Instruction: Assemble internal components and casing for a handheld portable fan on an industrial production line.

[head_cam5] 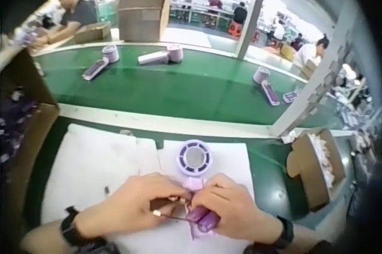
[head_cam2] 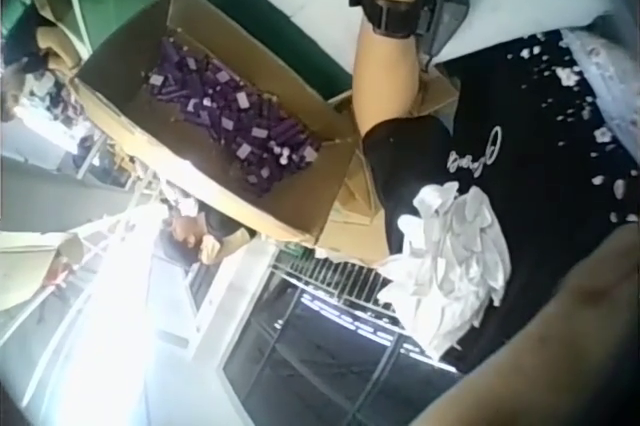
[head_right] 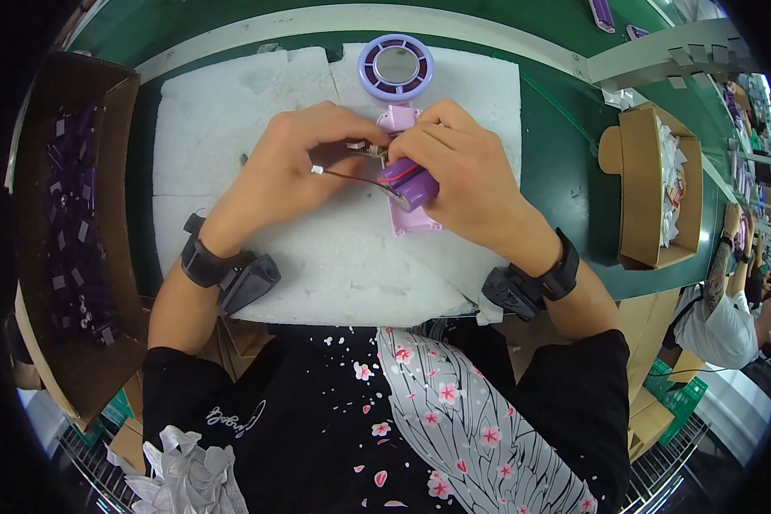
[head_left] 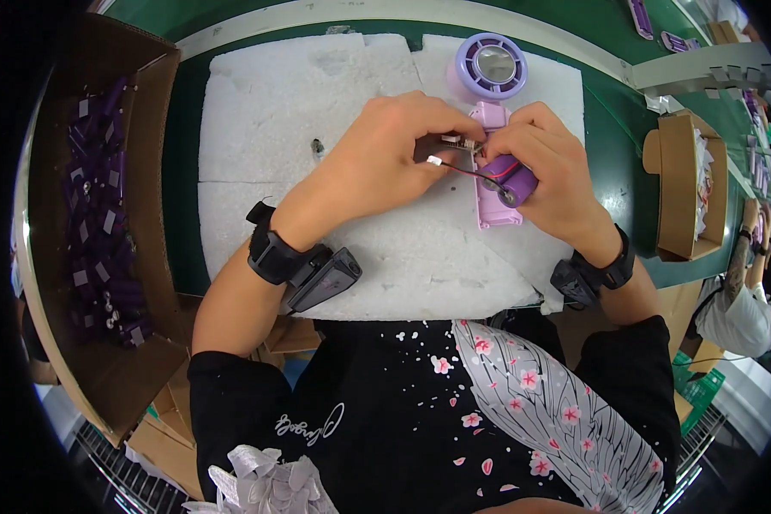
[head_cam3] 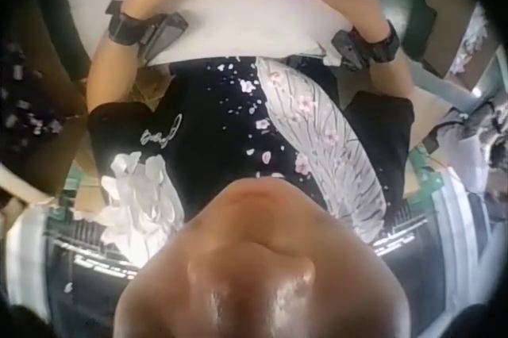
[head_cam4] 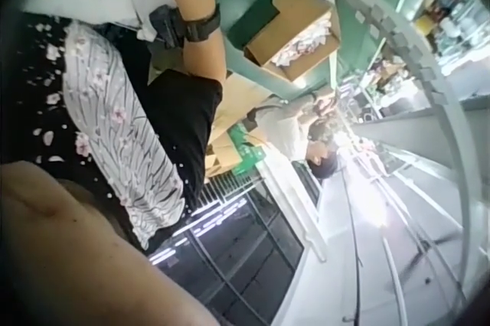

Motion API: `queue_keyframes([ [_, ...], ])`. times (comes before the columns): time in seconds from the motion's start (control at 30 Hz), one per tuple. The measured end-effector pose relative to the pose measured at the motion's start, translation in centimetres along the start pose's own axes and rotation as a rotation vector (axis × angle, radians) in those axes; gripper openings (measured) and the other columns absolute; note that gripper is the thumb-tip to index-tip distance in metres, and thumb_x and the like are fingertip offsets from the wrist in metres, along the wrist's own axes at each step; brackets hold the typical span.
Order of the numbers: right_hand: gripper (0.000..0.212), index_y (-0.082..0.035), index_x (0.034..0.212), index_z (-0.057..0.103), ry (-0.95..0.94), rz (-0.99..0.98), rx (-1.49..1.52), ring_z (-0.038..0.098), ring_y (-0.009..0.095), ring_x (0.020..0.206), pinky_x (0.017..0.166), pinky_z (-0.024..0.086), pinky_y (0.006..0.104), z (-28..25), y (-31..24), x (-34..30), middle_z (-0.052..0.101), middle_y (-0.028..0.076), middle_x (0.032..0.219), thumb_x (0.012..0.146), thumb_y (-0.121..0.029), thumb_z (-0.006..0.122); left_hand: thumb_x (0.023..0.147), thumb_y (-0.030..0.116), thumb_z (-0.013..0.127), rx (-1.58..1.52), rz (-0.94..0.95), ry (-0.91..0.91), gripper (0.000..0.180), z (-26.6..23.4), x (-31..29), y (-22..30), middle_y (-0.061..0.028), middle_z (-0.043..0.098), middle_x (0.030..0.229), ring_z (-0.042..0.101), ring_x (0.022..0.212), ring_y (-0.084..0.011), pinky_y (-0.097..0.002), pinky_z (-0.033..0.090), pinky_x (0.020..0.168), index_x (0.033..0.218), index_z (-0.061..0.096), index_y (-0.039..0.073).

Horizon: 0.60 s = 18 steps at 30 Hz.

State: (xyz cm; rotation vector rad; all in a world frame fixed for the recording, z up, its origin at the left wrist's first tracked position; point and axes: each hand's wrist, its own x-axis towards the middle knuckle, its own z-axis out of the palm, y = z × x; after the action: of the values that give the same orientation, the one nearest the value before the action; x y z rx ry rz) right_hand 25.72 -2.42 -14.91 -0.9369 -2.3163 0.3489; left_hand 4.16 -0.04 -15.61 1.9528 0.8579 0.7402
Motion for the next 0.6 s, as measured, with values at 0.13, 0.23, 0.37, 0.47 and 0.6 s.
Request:
queue_keyframes([
  [0.13, 0.027, -0.006, 0.082, 0.061, -0.001, 0.012, 0.001, 0.058, 0.026, 0.079, 0.065, 0.048, 0.0334, 0.1, -0.3, 0.0, 0.062, 0.005, 0.08, 0.06, 0.002, 0.074, 0.074, -0.015, 0.054, 0.131, 0.144, 0.044, 0.031, -0.1, -0.3, -0.1, -0.0106, 0.065, 0.102, 0.064, 0.08, -0.0169, -0.0269, 0.052, 0.072, 0.098, 0.067, 0.0],
  [0.23, 0.027, -0.006, 0.082, 0.061, 0.005, 0.014, 0.006, 0.058, 0.025, 0.078, 0.064, 0.048, 0.0335, 0.3, -0.3, -0.1, 0.062, 0.006, 0.08, 0.06, 0.002, 0.074, 0.074, -0.015, 0.055, 0.086, 0.009, 0.021, 0.028, 0.0, -0.6, 0.3, -0.0102, 0.064, 0.101, 0.063, 0.082, -0.0161, -0.0261, 0.051, 0.072, 0.094, 0.068, -0.001],
  [0.37, 0.028, -0.005, 0.083, 0.061, 0.018, 0.032, 0.028, 0.058, 0.025, 0.078, 0.064, 0.048, 0.0333, 0.7, -0.2, -0.2, 0.061, 0.007, 0.08, 0.06, 0.002, 0.074, 0.071, -0.016, 0.056, -0.131, -0.03, 0.015, 0.028, 0.7, -0.6, 0.4, -0.0098, 0.062, 0.1, 0.063, 0.083, -0.0171, -0.0263, 0.052, 0.071, 0.092, 0.066, 0.0],
  [0.47, 0.028, -0.005, 0.084, 0.061, 0.028, 0.052, 0.044, 0.058, 0.025, 0.078, 0.064, 0.048, 0.0329, 1.0, -0.1, -0.3, 0.061, 0.008, 0.08, 0.06, 0.002, 0.074, 0.069, -0.017, 0.057, -0.175, -0.022, 0.108, 0.028, 1.4, -0.4, -0.1, -0.0095, 0.062, 0.1, 0.063, 0.081, -0.018, -0.0261, 0.051, 0.071, 0.091, 0.064, -0.001],
  [0.6, 0.03, -0.005, 0.086, 0.061, 0.042, 0.074, 0.043, 0.058, 0.026, 0.078, 0.065, 0.048, 0.0323, 1.1, 0.0, -0.2, 0.061, 0.008, 0.081, 0.059, 0.003, 0.074, 0.069, -0.017, 0.058, -0.139, 0.053, 0.099, 0.03, 1.1, 0.0, -0.1, -0.0088, 0.062, 0.1, 0.062, 0.08, -0.0173, -0.0258, 0.051, 0.071, 0.093, 0.063, -0.001],
])
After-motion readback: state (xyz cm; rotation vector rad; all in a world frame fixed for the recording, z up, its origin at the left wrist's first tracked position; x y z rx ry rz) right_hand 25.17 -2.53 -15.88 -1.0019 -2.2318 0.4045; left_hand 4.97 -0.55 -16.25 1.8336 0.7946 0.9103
